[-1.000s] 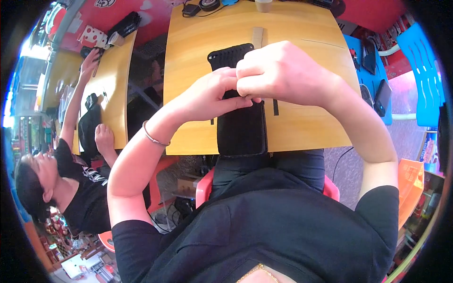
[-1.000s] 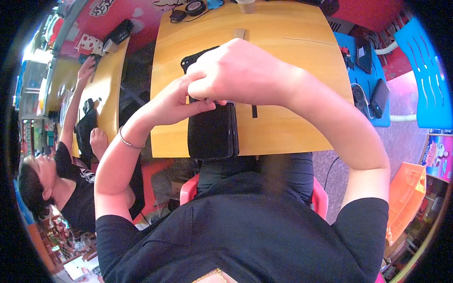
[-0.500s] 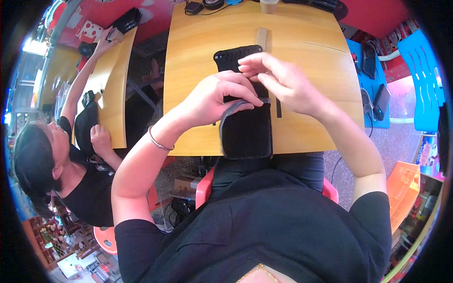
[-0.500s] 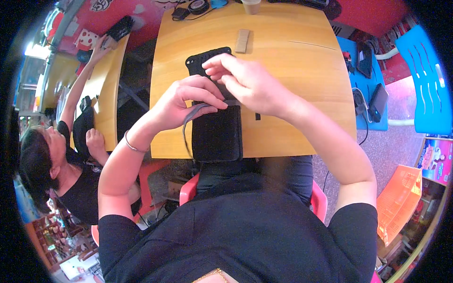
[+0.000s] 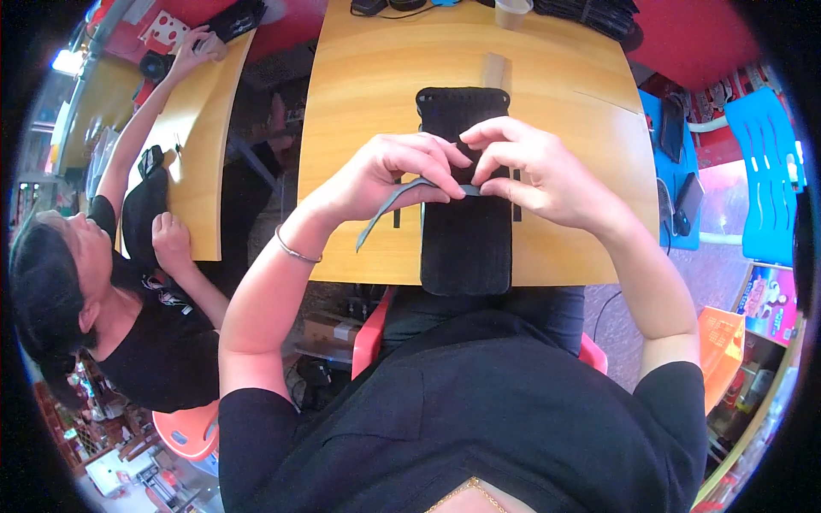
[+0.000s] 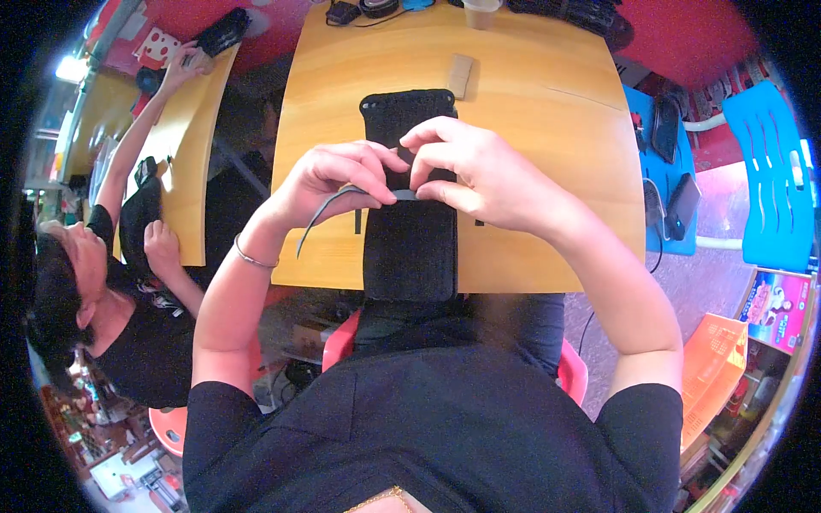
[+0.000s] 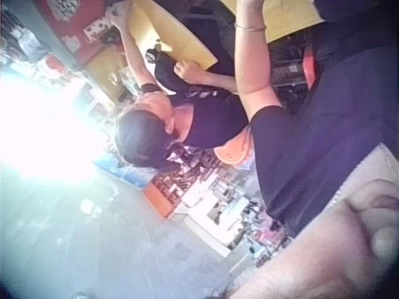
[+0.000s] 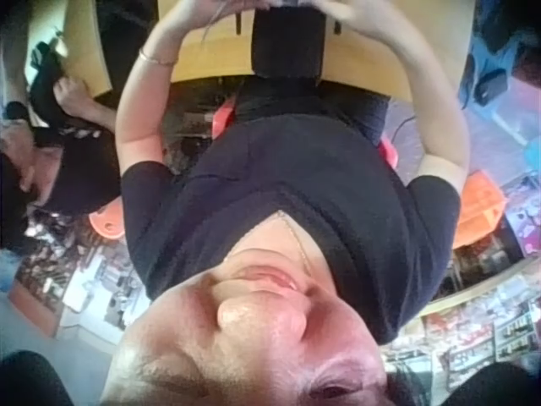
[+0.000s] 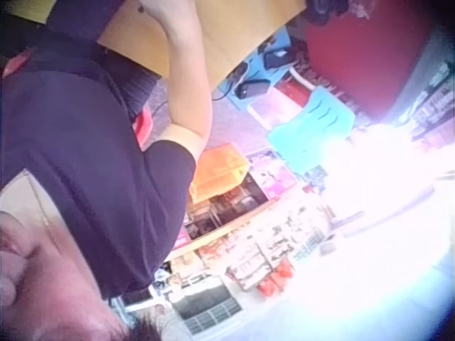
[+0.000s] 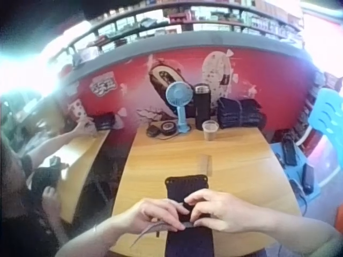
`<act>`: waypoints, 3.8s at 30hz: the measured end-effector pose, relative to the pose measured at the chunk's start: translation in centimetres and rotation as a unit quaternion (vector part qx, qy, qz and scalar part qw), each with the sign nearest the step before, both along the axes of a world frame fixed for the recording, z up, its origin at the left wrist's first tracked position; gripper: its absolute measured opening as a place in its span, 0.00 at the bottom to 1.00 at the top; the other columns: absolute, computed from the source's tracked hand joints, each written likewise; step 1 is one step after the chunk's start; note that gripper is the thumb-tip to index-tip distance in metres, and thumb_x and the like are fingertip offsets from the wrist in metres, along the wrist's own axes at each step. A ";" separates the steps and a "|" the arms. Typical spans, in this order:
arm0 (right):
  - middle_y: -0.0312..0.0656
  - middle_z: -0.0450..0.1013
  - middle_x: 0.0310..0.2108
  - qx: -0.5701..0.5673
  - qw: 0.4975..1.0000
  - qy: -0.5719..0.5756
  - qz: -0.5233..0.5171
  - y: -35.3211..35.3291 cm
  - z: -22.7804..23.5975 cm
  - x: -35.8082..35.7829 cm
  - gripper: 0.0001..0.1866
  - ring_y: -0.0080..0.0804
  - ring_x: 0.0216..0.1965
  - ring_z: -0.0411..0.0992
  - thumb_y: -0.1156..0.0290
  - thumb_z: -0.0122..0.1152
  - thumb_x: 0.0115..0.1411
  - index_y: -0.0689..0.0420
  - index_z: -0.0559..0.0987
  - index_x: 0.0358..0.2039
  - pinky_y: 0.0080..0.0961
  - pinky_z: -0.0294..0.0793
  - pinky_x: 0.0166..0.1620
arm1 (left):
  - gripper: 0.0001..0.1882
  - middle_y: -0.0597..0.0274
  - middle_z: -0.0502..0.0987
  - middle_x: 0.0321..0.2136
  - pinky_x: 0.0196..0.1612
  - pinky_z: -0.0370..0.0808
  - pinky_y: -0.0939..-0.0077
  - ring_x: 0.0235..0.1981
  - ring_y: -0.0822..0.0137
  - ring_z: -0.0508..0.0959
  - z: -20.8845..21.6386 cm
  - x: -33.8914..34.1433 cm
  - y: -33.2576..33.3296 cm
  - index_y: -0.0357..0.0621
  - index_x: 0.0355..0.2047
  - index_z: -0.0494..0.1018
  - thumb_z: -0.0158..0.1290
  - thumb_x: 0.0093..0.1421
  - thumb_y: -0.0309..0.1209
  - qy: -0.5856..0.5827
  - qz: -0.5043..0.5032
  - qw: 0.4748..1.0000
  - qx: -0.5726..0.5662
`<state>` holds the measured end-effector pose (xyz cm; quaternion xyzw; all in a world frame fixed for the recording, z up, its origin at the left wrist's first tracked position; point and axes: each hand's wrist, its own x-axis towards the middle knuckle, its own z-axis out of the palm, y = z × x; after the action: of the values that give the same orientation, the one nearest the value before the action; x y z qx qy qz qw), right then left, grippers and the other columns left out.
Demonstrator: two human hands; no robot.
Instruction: Bundling a stack of folded black fabric items with a strap.
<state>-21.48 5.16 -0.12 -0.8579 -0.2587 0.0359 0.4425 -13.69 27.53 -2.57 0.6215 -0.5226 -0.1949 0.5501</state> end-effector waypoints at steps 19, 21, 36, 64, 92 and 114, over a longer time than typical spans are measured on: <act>0.44 0.69 0.44 -0.040 0.997 0.054 -0.038 1.1 0.7 0.5 0.05 0.36 0.46 0.69 0.76 0.64 0.45 0.60 0.76 0.23 0.29 0.68 0.48 | 0.06 0.63 0.77 0.26 0.41 0.73 0.73 0.35 0.66 0.77 -3.6 0.9 4.6 0.41 0.26 0.77 0.60 0.47 0.19 0.067 0.012 0.996 -0.065; 0.44 0.68 0.44 -0.037 0.998 0.047 -0.036 0.8 0.6 0.5 0.05 0.35 0.46 0.69 0.77 0.64 0.45 0.60 0.76 0.23 0.28 0.68 0.48 | 0.05 0.62 0.77 0.27 0.39 0.74 0.75 0.33 0.68 0.77 -4.2 0.5 5.0 0.39 0.26 0.77 0.59 0.48 0.18 0.110 0.005 0.992 -0.056; 0.43 0.68 0.44 -0.050 0.998 0.024 -0.038 1.8 0.7 0.6 0.08 0.37 0.46 0.69 0.77 0.64 0.46 0.56 0.78 0.29 0.29 0.69 0.47 | 0.05 0.57 0.76 0.28 0.36 0.75 0.80 0.30 0.71 0.77 -5.2 0.2 6.3 0.33 0.29 0.77 0.54 0.55 0.23 0.329 0.091 0.937 -0.067; 0.43 0.68 0.44 -0.070 0.997 0.014 -0.030 2.5 1.0 0.7 0.09 0.37 0.46 0.69 0.78 0.64 0.45 0.56 0.79 0.29 0.29 0.68 0.49 | 0.04 0.66 0.76 0.20 0.28 0.71 0.84 0.22 0.79 0.73 -8.3 -1.5 5.3 0.36 0.27 0.77 0.59 0.50 0.24 0.235 0.217 0.935 0.154; 0.44 0.68 0.45 -0.067 0.997 0.013 -0.033 3.0 1.2 0.4 0.11 0.36 0.48 0.68 0.80 0.64 0.42 0.58 0.79 0.31 0.30 0.66 0.51 | 0.04 0.58 0.76 0.21 0.29 0.72 0.73 0.24 0.63 0.77 -8.2 -1.5 4.8 0.40 0.24 0.76 0.57 0.50 0.27 -0.092 0.267 0.942 0.180; 0.47 0.36 0.67 0.299 0.941 -0.018 -0.157 3.1 -4.9 -6.6 0.51 0.37 0.68 0.32 0.29 0.21 0.55 0.63 0.46 0.64 0.34 0.29 0.66 | 0.53 0.45 0.31 0.65 0.65 0.34 0.64 0.66 0.56 0.33 -6.0 -11.2 -0.2 0.34 0.63 0.32 0.22 0.54 0.70 0.136 0.244 0.959 -0.056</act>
<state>-28.11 8.24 -4.99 -0.7161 -0.1274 -0.1283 0.6742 -24.85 27.32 -8.54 0.6660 -0.2855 -0.1077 0.6807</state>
